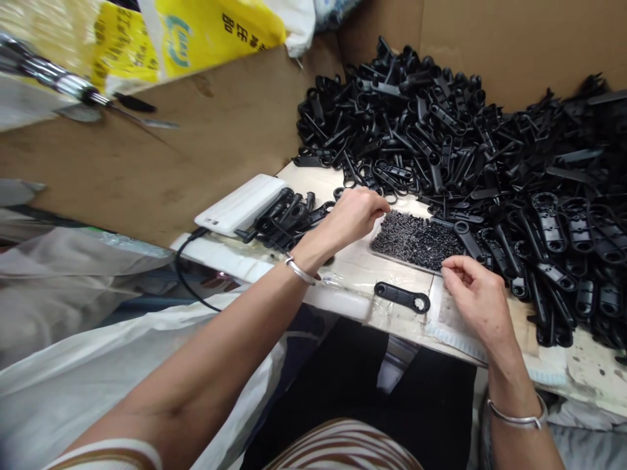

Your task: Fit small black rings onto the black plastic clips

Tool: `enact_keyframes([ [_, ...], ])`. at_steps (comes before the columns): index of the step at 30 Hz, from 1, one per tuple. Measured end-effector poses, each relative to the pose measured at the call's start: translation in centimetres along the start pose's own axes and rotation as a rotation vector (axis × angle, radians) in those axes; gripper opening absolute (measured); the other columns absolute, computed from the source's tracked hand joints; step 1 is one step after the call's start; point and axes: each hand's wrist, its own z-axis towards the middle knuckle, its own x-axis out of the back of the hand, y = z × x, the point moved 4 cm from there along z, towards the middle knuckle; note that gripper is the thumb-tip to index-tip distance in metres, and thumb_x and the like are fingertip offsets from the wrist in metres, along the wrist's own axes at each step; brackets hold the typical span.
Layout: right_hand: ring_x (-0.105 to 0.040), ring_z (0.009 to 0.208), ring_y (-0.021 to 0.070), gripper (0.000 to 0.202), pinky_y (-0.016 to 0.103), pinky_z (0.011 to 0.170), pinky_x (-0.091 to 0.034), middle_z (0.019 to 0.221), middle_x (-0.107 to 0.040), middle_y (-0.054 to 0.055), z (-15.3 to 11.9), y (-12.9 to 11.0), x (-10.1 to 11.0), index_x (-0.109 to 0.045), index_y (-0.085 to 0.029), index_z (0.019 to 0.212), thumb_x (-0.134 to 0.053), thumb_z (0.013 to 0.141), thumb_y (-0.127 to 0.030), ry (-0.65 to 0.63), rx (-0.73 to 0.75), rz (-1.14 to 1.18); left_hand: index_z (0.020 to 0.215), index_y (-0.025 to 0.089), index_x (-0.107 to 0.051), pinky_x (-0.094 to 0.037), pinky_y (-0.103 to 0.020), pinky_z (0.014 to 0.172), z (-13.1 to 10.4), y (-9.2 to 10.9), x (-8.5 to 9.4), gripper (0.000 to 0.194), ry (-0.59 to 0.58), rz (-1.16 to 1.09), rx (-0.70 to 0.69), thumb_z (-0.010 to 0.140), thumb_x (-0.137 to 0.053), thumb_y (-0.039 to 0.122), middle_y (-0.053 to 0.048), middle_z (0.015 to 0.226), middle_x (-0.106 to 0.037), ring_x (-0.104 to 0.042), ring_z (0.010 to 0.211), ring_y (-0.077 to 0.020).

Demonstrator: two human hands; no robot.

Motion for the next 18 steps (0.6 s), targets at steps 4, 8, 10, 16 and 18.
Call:
enact_keyframes([
  [4,-0.058,0.061,0.0164,0.023,0.028,0.059,-0.045,0.073,-0.066,0.002,-0.1,-0.2,-0.3,-0.07,-0.019,0.089,-0.061,0.081,-0.039,-0.014,0.03,-0.047,0.083,0.011,-0.068,-0.033,-0.032,0.074,0.6,0.7,-0.9,0.022,-0.093,0.258,-0.011,0.083,-0.049,0.001,-0.011,0.091,-0.066,-0.054,0.091,-0.0215],
  [8,-0.058,0.062,0.0164,0.022,0.028,0.061,-0.045,0.073,-0.067,0.001,-0.3,-0.2,-0.3,-0.071,-0.019,0.087,-0.059,0.082,-0.038,-0.038,0.065,-0.105,0.079,0.012,-0.066,-0.033,-0.034,0.077,0.8,1.5,-1.5,0.024,-0.097,0.289,-0.038,0.085,-0.045,0.001,-0.01,0.087,-0.066,-0.054,0.093,-0.0222],
  [10,-0.059,0.061,0.0161,0.022,0.027,0.061,-0.045,0.071,-0.066,0.001,-0.5,-0.2,-0.2,-0.071,-0.019,0.086,-0.059,0.082,-0.037,-0.041,0.07,-0.11,0.078,0.012,-0.066,-0.032,-0.034,0.077,0.8,1.6,-1.6,0.026,-0.117,0.286,-0.041,0.082,-0.044,-0.002,-0.009,0.082,-0.066,-0.056,0.089,-0.0217],
  [16,-0.059,0.059,0.0145,0.022,0.024,0.057,-0.047,0.072,-0.067,0.001,-0.8,-0.4,0.0,-0.071,-0.019,0.085,-0.062,0.081,-0.038,-0.028,0.048,-0.014,0.075,0.014,-0.067,-0.031,-0.031,0.074,0.4,1.5,-1.2,0.03,-0.179,0.195,-0.039,0.07,-0.046,-0.007,-0.008,0.08,-0.067,-0.058,0.085,-0.02],
  [18,-0.058,0.056,0.0137,0.022,0.023,0.055,-0.048,0.069,-0.066,0.001,-0.8,-0.4,-0.1,-0.071,-0.019,0.087,-0.063,0.08,-0.038,-0.027,0.03,0.042,0.078,0.014,-0.067,-0.031,-0.032,0.076,0.2,1.4,-1.3,0.029,-0.174,0.179,-0.035,0.072,-0.047,-0.006,-0.007,0.085,-0.068,-0.058,0.09,-0.0205],
])
